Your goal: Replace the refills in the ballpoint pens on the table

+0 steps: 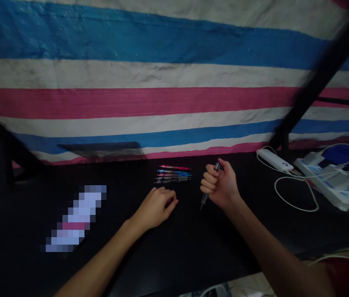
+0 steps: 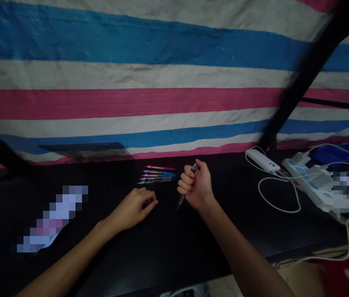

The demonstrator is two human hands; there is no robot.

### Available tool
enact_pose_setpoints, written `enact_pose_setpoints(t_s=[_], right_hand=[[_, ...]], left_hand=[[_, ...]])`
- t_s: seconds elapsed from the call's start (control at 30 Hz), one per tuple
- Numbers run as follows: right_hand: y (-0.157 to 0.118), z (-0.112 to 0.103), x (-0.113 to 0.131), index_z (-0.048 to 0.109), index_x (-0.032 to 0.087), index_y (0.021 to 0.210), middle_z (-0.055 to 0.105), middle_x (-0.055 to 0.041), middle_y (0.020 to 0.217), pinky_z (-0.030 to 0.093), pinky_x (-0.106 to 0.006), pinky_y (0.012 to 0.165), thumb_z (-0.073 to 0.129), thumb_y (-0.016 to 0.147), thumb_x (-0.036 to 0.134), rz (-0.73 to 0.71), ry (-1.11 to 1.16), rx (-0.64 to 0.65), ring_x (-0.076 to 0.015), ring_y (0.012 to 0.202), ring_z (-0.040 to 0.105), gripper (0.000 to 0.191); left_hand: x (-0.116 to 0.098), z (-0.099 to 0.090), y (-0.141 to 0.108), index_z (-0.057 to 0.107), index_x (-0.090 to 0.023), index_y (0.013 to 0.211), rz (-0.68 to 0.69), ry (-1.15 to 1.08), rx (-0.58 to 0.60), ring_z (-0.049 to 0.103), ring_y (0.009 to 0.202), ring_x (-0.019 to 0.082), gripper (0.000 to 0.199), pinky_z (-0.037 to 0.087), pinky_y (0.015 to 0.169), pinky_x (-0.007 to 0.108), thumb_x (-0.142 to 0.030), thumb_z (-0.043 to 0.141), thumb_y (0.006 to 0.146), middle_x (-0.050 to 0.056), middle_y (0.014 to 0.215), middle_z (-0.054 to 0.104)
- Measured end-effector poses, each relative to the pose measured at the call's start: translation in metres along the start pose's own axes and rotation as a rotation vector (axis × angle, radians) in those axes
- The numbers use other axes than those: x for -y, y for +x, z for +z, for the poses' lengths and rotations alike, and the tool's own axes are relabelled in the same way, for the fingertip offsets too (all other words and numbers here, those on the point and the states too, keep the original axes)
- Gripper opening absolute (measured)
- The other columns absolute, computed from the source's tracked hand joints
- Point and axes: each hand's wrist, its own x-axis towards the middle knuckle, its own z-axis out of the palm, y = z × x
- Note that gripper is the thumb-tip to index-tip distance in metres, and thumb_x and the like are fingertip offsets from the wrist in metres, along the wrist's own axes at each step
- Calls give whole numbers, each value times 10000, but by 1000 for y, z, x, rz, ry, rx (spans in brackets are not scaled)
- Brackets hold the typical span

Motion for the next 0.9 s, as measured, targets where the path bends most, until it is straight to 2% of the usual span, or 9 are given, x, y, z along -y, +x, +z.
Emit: enact_pose_setpoints(t_s=[0.23, 0.4, 0.5, 0.7, 0.9], right_hand=[[1, -3, 0, 271, 204, 524, 166, 82, 416, 145, -200, 349, 360, 845, 470, 0, 17, 7, -66, 370, 78, 425], [1, -3, -1, 298, 200, 550, 183, 86, 433, 170, -187, 350, 348, 827, 632, 8, 0, 14, -57, 369, 107, 516], [2, -2, -1, 298, 197, 546, 174, 86, 430, 162, -185, 351, 339, 842, 600, 24, 4, 29, -58, 371, 95, 502], [4, -5, -2, 297, 193, 532, 162, 83, 424, 143, -186, 346, 376, 834, 422, 34, -3, 37, -60, 361, 82, 387], [3, -5, -2, 315, 192, 533, 165, 86, 426, 154, -186, 347, 383, 835, 500, 3, -22, 15, -57, 357, 97, 436]], left_hand=[[1, 0, 1, 582, -203, 782, 1, 16, 16, 517, 678, 161, 191, 342, 641, 269, -269, 438, 889, -4, 635, 553], [1, 0, 1, 575, -207, 787, -3, 18, 16, 512, 679, 158, 175, 342, 656, 273, -263, 443, 886, -10, 644, 554], [1, 1, 1, 578, -203, 787, 4, 13, 11, 515, 683, 159, 175, 343, 655, 273, -266, 446, 884, -5, 653, 553], [3, 2, 1, 582, -200, 789, 15, 9, -2, 521, 686, 158, 185, 348, 661, 277, -263, 439, 887, -1, 659, 553], [2, 2, 0, 579, -205, 790, 11, 15, 4, 517, 687, 159, 172, 355, 662, 280, -260, 446, 885, -5, 655, 552]])
